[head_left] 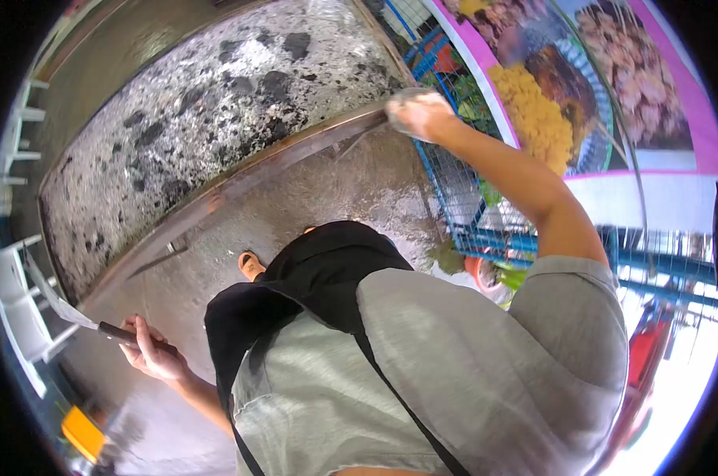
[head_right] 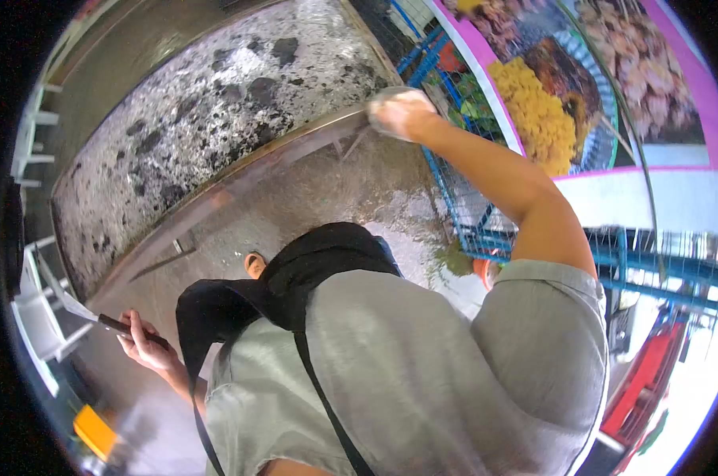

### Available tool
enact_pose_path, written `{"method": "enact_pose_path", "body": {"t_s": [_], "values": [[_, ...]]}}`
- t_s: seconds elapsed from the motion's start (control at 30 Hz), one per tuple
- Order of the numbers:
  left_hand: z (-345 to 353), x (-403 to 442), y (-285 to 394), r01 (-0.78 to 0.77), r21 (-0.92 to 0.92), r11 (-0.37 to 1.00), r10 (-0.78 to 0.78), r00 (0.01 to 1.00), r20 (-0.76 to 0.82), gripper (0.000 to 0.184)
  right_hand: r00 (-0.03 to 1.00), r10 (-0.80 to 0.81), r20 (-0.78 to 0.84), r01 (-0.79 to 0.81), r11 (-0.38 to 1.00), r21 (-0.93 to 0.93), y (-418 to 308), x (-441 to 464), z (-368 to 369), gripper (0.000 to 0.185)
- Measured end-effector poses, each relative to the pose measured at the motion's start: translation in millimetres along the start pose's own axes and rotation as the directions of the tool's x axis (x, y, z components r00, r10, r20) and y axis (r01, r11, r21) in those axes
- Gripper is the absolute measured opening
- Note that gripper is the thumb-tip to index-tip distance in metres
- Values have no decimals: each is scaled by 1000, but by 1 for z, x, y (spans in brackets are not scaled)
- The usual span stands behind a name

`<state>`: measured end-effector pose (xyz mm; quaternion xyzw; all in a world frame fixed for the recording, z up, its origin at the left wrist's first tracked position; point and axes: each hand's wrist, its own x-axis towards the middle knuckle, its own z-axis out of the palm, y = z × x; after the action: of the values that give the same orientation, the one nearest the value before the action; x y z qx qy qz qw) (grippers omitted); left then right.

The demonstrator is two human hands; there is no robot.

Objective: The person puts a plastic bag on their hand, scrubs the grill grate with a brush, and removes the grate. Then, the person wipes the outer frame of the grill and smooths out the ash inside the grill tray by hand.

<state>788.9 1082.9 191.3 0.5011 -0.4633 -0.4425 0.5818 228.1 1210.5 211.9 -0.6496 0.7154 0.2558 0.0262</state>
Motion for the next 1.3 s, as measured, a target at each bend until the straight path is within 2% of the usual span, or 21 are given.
{"method": "enact_pose_path", "body": {"t_s": [0.03, 0.07, 0.1, 0.13, 0.23, 0.3, 0.37, 0.43, 0.5, 0.53, 0.57, 0.6, 0.7, 0.77, 0.83, 0.9, 1.03, 1.1, 1.17, 1.23, 1.3], "values": [[2, -16, 4, 8, 16, 1000, -8, 1000, -1, 9, 999, 53, 5, -52, 995, -84, 14, 4, 16, 33], [3, -28, 6, 17, 33, 999, -18, 1000, 4, 9, 986, 91, 142, -78, 993, -94, -7, 0, -28, 32], [1, -37, 2, 24, 41, 999, -23, 1000, -17, 9, 981, 57, 184, -57, 998, -10, -24, 1, -32, 33], [-3, -47, -4, 71, 66, 995, -70, 997, -24, 10, 998, -58, 11, 56, 985, 161, -35, 16, 8, 34], [0, -68, -1, 192, 69, 979, -188, 980, -69, 13, 964, -221, -151, 235, 968, 90, -45, 40, 37, 35], [-5, -79, -13, 131, 6, 991, -131, 989, -76, 15, 979, 73, 189, -114, 970, 216, -16, 13, 4, 32], [-9, -90, -18, 160, 66, 985, -151, 981, -120, 18, 972, 127, 200, -131, 991, 7, -8, 6, -21, 29], [-6, -95, -17, 166, 73, 984, -154, 978, -140, 15, 992, 11, 123, -7, 999, -35, -43, 9, -39, 28], [0, -100, -2, 286, 122, 950, -270, 954, -133, 13, 961, -228, -154, 199, 963, -184, -82, 29, -41, 27], [-1, -102, -6, 289, 109, 951, -271, 950, -157, 13, 938, -281, -201, 232, 944, -236, -95, 36, -47, 26], [-5, -105, -6, 293, 108, 950, -272, 947, -173, 13, 973, -157, 168, 144, 986, 86, -111, 38, -76, 29], [-8, -108, -5, 258, 119, 959, -236, 956, -176, 14, 972, -170, 165, 158, 984, 81, -101, 35, -67, 29], [-22, -117, -11, 197, 150, 969, -167, 967, -193, 15, 978, -207, 4, 203, 954, -222, -22, 17, -19, 26], [-25, -120, -15, 247, 143, 958, -210, 950, -232, 15, 996, -69, 55, 72, 995, -64, -64, 9, -80, 24], [-25, -120, -17, 223, 93, 970, -200, 957, -212, 15, 918, -293, -267, 279, 956, -90, -89, 19, -83, 20], [-23, -125, -11, 288, 54, 956, -272, 941, -201, 14, 956, -236, -176, 218, 969, -114, -97, 23, -100, 16], [-29, -134, -15, 218, 135, 967, -181, 953, -243, 15, 984, -170, -63, 156, 971, -179, -46, 13, -92, 17], [-33, -140, -22, 228, 122, 966, -194, 950, -245, 16, 972, -229, -62, 211, 953, -218, -59, 23, -88, 21], [-31, -143, -22, 240, 93, 966, -213, 948, -235, 15, 981, -187, 49, 193, 964, -183, -127, 30, -128, 23], [-29, -146, -23, 262, 50, 964, -242, 938, -249, 16, 939, -312, -142, 292, 945, -148, -169, 50, -138, 24], [-30, -147, -17, 281, 96, 955, -248, 932, -265, 16, 914, -363, -182, 329, 925, -191, -164, 57, -132, 25]]}}
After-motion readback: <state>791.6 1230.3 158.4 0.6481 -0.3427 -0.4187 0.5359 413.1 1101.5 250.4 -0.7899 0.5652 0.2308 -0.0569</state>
